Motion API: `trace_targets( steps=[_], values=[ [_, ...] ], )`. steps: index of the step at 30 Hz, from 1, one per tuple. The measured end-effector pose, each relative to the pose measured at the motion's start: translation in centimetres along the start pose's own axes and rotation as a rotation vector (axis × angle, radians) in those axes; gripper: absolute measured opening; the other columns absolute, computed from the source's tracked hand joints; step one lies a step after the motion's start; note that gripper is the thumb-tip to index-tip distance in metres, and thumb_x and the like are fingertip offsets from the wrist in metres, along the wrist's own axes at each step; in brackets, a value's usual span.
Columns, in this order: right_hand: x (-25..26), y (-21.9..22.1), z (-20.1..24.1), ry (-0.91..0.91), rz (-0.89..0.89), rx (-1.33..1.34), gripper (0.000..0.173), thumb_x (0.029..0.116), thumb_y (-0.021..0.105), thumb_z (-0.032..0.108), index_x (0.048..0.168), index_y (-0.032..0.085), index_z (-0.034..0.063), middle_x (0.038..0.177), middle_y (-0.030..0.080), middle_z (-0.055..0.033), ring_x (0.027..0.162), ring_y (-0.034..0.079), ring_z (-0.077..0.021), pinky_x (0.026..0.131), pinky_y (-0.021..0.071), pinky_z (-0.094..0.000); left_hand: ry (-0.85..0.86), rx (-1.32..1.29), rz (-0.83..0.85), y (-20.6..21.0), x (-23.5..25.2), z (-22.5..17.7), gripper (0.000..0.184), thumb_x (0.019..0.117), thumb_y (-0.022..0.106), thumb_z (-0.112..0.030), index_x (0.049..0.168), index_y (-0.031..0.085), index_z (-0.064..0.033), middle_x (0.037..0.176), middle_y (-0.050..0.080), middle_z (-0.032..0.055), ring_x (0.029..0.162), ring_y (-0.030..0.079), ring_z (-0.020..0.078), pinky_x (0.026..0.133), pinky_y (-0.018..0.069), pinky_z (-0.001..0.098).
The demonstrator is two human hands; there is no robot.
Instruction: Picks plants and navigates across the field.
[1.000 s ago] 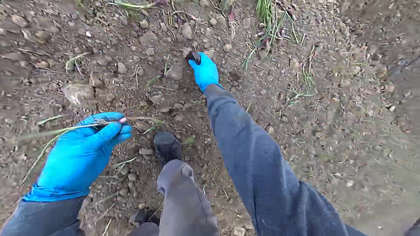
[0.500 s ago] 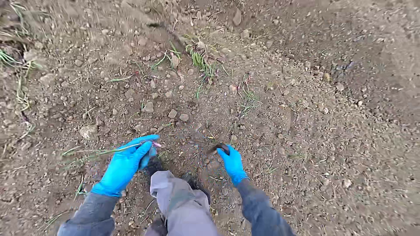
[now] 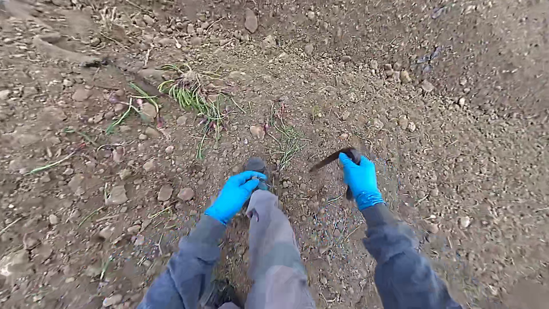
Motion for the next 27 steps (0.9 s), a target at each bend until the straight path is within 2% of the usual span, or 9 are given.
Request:
trace_targets(
  steps=[2, 4, 7, 11, 16, 21, 23, 25, 27],
  values=[
    [4.7, 6.6, -5.3, 0.043, 0.040, -0.063, 0.035, 0.1001, 0.067, 0.042, 0.103, 0.072, 0.0075, 0.079, 0.066, -0.0140, 0.068, 0.062, -0.0301, 0.063, 0.0512, -0.0561, 0.011, 0.298, 0.017, 2.2, 9.1, -0.6, 0.028, 0.1101, 0.048, -0.019, 0.122, 0.073, -0.0167, 0.104, 0.078, -0.0009, 0.090, 0.071, 0.0114, 0.085, 0.0577, 0.0377],
    [6.6, 13.7, -12.3, 0.155, 0.115, -0.150, 0.040, 0.1011, 0.064, 0.045, 0.114, 0.071, 0.0079, 0.095, 0.071, -0.0186, 0.089, 0.068, -0.0370, 0.079, 0.0540, -0.0628, -0.042, 0.668, 0.080, 6.3, 17.1, 0.3, 0.032, 0.1078, 0.053, -0.033, 0.127, 0.071, -0.0148, 0.116, 0.075, 0.0086, 0.112, 0.070, 0.0258, 0.101, 0.0537, 0.0556],
    [9.3, 20.2, -16.6, 0.319, 0.184, -0.256, 0.045, 0.0996, 0.065, 0.050, 0.124, 0.071, 0.0120, 0.111, 0.074, -0.0167, 0.109, 0.069, -0.0364, 0.095, 0.0514, -0.0633, -0.134, 1.190, 0.266, 12.3, 25.8, 3.3, 0.057, 0.0973, 0.063, -0.058, 0.124, 0.069, -0.0076, 0.119, 0.071, 0.0173, 0.113, 0.068, 0.0378, 0.093, 0.0542, 0.0632],
    [8.6, 20.1, -18.2, 0.339, 0.185, -0.255, 0.041, 0.0981, 0.068, 0.049, 0.122, 0.073, 0.0168, 0.105, 0.075, -0.0130, 0.104, 0.071, -0.0344, 0.090, 0.0526, -0.0631, -0.098, 1.307, 0.404, 13.8, 27.2, 7.0, 0.032, 0.0986, 0.065, -0.035, 0.116, 0.070, -0.0086, 0.109, 0.073, 0.0162, 0.104, 0.071, 0.0375, 0.086, 0.0556, 0.0626],
    [9.0, 20.1, -18.7, 0.310, 0.210, -0.234, 0.045, 0.0986, 0.066, 0.048, 0.132, 0.070, 0.0173, 0.110, 0.076, -0.0128, 0.107, 0.072, -0.0339, 0.092, 0.0528, -0.0621, -0.064, 1.327, 0.075, 2.5, 25.6, -1.9, 0.020, 0.0949, 0.070, -0.039, 0.107, 0.075, -0.0253, 0.090, 0.075, 0.0027, 0.086, 0.072, 0.0260, 0.075, 0.0571, 0.0580],
    [10.5, 19.5, -19.5, 0.252, 0.327, -0.211, 0.044, 0.0997, 0.064, 0.047, 0.130, 0.070, 0.0160, 0.112, 0.075, -0.0111, 0.109, 0.071, -0.0302, 0.096, 0.0529, -0.0580, -0.001, 1.733, -0.425, -3.7, 23.2, -5.8, 0.039, 0.0941, 0.075, -0.028, 0.130, 0.068, -0.0129, 0.111, 0.071, 0.0221, 0.090, 0.071, 0.0477, 0.069, 0.0553, 0.0678],
    [11.2, 18.5, -19.5, 0.226, 0.456, -0.146, 0.043, 0.0998, 0.064, 0.043, 0.130, 0.068, 0.0135, 0.117, 0.073, -0.0107, 0.113, 0.068, -0.0266, 0.101, 0.0510, -0.0528, 0.212, 1.602, -0.119, 3.0, 23.0, -3.1, 0.033, 0.0991, 0.066, -0.017, 0.132, 0.068, -0.0098, 0.121, 0.071, 0.0201, 0.098, 0.073, 0.0421, 0.076, 0.0589, 0.0619],
    [11.8, 15.9, -18.2, 0.143, 0.502, -0.054, 0.043, 0.0967, 0.068, 0.042, 0.129, 0.068, 0.0142, 0.115, 0.073, -0.0077, 0.109, 0.068, -0.0212, 0.100, 0.0524, -0.0471, 0.333, 1.505, 0.458, 9.9, 24.7, 2.6, 0.028, 0.1041, 0.049, -0.004, 0.125, 0.067, -0.0035, 0.126, 0.068, 0.0223, 0.108, 0.069, 0.0432, 0.087, 0.0560, 0.0612],
    [10.9, 11.0, -14.6, 0.039, 0.423, 0.047, 0.038, 0.0937, 0.072, 0.044, 0.123, 0.073, 0.0199, 0.106, 0.075, 0.0019, 0.099, 0.070, -0.0099, 0.091, 0.0567, -0.0360, 0.383, 1.566, 0.750, 12.8, 26.4, 7.7, 0.026, 0.1014, 0.046, 0.005, 0.119, 0.065, 0.0013, 0.120, 0.066, 0.0262, 0.103, 0.069, 0.0476, 0.083, 0.0573, 0.0641]
  ],
)
Point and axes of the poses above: each hand's wrist, its own x-axis towards the middle knuckle, its own y-axis out of the palm, z = x × y, the point moved 1 cm from there along x, towards the middle knuckle
